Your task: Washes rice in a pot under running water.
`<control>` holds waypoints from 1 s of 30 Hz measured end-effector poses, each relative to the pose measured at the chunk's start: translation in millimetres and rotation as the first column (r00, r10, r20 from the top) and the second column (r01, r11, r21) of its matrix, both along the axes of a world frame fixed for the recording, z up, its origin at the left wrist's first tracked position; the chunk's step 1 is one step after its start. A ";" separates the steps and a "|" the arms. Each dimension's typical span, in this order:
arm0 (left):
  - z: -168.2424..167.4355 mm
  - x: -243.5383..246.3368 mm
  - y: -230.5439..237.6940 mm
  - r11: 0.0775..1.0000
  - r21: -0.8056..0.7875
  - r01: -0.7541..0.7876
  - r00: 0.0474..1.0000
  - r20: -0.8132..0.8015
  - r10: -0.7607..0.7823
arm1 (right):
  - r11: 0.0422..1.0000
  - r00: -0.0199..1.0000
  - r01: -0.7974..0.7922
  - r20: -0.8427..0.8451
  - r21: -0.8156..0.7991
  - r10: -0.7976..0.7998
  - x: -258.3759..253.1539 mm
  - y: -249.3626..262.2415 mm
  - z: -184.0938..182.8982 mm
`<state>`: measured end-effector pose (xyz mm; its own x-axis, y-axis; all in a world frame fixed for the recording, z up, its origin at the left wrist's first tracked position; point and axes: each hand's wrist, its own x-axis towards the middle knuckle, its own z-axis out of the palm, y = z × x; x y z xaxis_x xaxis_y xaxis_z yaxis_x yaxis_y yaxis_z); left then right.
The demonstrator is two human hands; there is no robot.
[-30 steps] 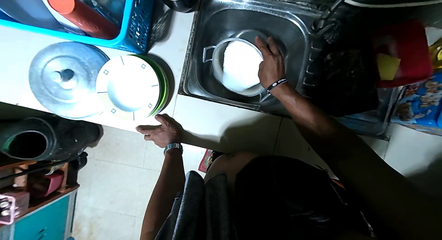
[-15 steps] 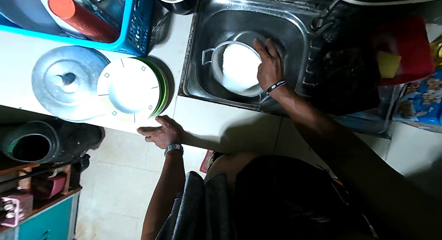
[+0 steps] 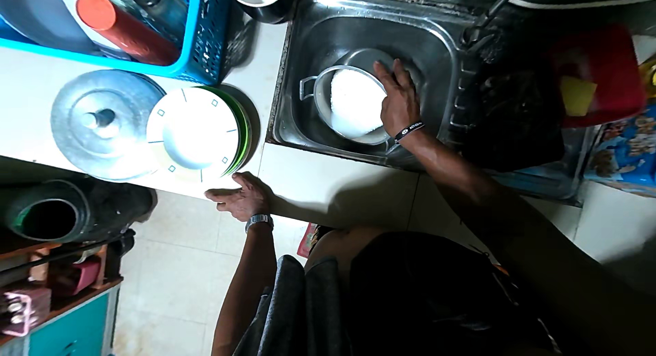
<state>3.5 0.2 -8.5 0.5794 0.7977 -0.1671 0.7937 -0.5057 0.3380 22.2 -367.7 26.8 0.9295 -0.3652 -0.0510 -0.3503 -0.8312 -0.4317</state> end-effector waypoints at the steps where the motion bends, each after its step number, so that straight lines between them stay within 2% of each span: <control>1: 0.0 0.0 0.2 1.000 0.001 0.001 1.000 0.001 -0.001 | 1.000 1.000 0.002 0.000 0.001 -0.002 -0.1 0.2 0.3; 30: 0.0 -1.5 0.8 1.000 -0.003 0.016 1.000 0.000 -0.016 | 0.999 0.999 -0.033 -0.005 -0.026 0.033 -3.9 6.2 2.5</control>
